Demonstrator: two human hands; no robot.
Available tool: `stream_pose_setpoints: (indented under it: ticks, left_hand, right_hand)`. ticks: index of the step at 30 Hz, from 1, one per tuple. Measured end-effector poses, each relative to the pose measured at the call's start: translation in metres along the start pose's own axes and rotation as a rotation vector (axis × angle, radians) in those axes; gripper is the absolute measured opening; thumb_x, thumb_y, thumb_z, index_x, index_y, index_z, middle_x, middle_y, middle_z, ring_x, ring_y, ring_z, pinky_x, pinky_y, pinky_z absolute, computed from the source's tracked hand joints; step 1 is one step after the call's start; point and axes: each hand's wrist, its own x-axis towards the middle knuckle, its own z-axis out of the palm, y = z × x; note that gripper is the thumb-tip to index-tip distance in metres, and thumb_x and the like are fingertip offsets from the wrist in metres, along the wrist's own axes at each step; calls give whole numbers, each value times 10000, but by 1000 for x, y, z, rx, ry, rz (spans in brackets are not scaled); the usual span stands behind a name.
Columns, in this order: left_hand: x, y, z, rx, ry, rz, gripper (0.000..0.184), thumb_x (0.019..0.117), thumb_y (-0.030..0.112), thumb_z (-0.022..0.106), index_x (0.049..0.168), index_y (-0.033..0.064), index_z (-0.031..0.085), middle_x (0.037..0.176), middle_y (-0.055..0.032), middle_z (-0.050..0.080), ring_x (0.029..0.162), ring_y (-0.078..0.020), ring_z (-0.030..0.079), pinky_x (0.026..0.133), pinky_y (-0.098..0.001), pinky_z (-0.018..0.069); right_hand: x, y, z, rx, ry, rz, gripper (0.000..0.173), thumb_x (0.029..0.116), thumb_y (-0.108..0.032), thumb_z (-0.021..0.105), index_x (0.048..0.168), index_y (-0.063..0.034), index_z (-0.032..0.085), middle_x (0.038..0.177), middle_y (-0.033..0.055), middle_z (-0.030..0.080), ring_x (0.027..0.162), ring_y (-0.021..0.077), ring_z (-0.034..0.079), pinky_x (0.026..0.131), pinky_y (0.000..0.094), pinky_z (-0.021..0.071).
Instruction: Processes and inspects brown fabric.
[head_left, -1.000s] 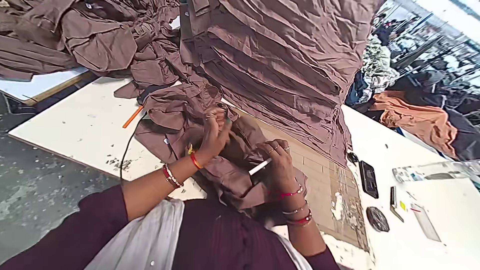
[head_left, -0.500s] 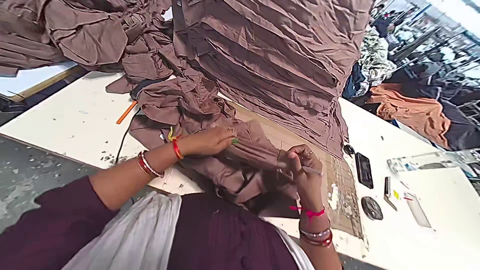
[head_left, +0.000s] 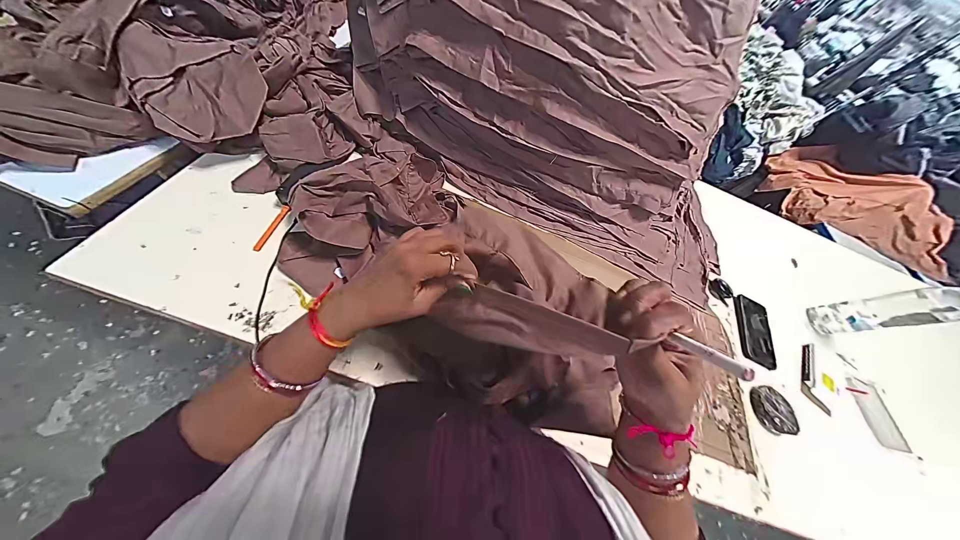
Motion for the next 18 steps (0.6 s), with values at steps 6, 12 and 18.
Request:
stream_pose_setpoints:
  ticks: [6, 12, 18]
  left_hand:
    - [12, 35, 12, 16, 44, 279, 193, 1062, 143, 515, 1046, 172, 705, 1056, -93, 651, 1084, -202, 606, 990, -328, 457]
    - [14, 45, 25, 22, 194, 258, 117, 1089, 160, 473, 1065, 113, 578, 1012, -75, 549, 955, -141, 566, 891, -218, 460]
    - [14, 44, 27, -16, 196, 223, 98, 1089, 164, 480, 1078, 102, 554, 1020, -83, 569, 959, -142, 583, 872, -216, 477]
  right_hand:
    - [3, 6, 43, -381, -147, -225, 236, 1088, -312, 458, 1040, -182, 649, 981, -71, 633, 1023, -15, 576, 944, 173, 434]
    - [7, 26, 65, -264, -215, -204, 215, 1103, -315, 433, 1074, -121, 520, 945, -13, 565, 954, -1, 562, 906, 152, 445]
    - [9, 29, 72, -202, -211, -117, 239, 1099, -290, 447, 1020, -72, 506, 909, -15, 549, 897, -62, 546, 860, 113, 455]
